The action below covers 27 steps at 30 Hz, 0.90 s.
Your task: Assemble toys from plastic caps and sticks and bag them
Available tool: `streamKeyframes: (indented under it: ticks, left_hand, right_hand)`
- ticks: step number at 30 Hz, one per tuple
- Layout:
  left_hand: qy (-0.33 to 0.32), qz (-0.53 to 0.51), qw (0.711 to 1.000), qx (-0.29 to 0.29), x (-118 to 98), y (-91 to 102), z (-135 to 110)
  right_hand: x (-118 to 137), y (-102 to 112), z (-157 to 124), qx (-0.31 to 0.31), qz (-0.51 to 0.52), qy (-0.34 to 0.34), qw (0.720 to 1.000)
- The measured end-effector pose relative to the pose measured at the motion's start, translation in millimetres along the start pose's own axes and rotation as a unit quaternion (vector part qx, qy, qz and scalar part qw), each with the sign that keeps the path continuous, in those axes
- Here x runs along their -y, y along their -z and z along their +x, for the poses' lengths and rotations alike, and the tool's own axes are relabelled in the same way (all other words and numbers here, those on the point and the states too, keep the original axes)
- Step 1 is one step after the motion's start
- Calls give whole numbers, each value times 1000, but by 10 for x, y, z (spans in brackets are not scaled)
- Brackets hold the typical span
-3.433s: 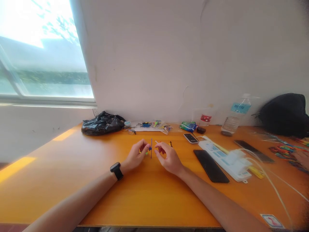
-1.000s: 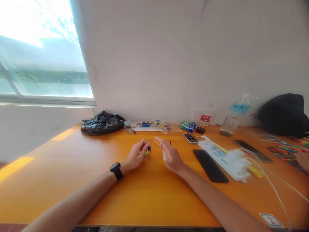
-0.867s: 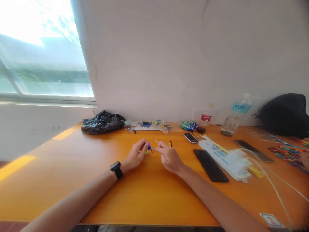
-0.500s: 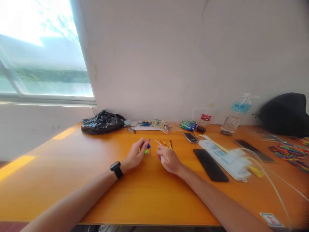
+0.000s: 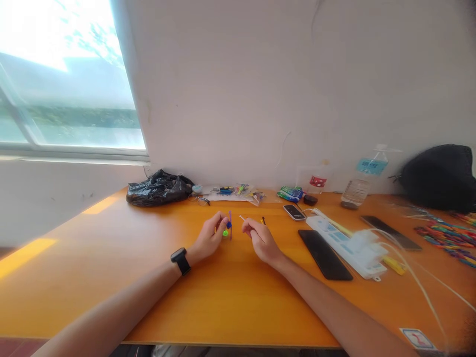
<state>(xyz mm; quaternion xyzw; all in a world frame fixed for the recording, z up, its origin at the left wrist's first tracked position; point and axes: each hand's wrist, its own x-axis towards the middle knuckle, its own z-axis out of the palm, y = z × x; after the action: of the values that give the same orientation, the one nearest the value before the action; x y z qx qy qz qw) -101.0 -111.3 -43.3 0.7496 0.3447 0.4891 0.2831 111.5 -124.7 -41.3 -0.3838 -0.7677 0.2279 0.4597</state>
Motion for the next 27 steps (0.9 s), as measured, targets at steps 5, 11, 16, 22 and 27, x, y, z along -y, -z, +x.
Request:
streamKeyframes:
  ticks: [5, 11, 16, 22, 27]
  left_hand:
    - [-5, -6, 1000, 3, -34, -1, 2]
    - [-3, -8, 1000, 2, -49, -3, 1]
    - [-7, -5, 1000, 2, -48, -14, -2]
    - [-10, -4, 1000, -5, 3, -15, 0]
    - [-15, 13, 1000, 5, -8, -3, 0]
  right_hand:
    - [-45, -15, 9, 40, 41, -23, 998]
    - [-74, -3, 30, 27, 50, -41, 998]
    - [-56, -24, 12, 34, 57, -19, 998]
    - [-40, -18, 16, 31, 6, 2, 1000]
    - [103, -5, -23, -34, 25, 6, 999]
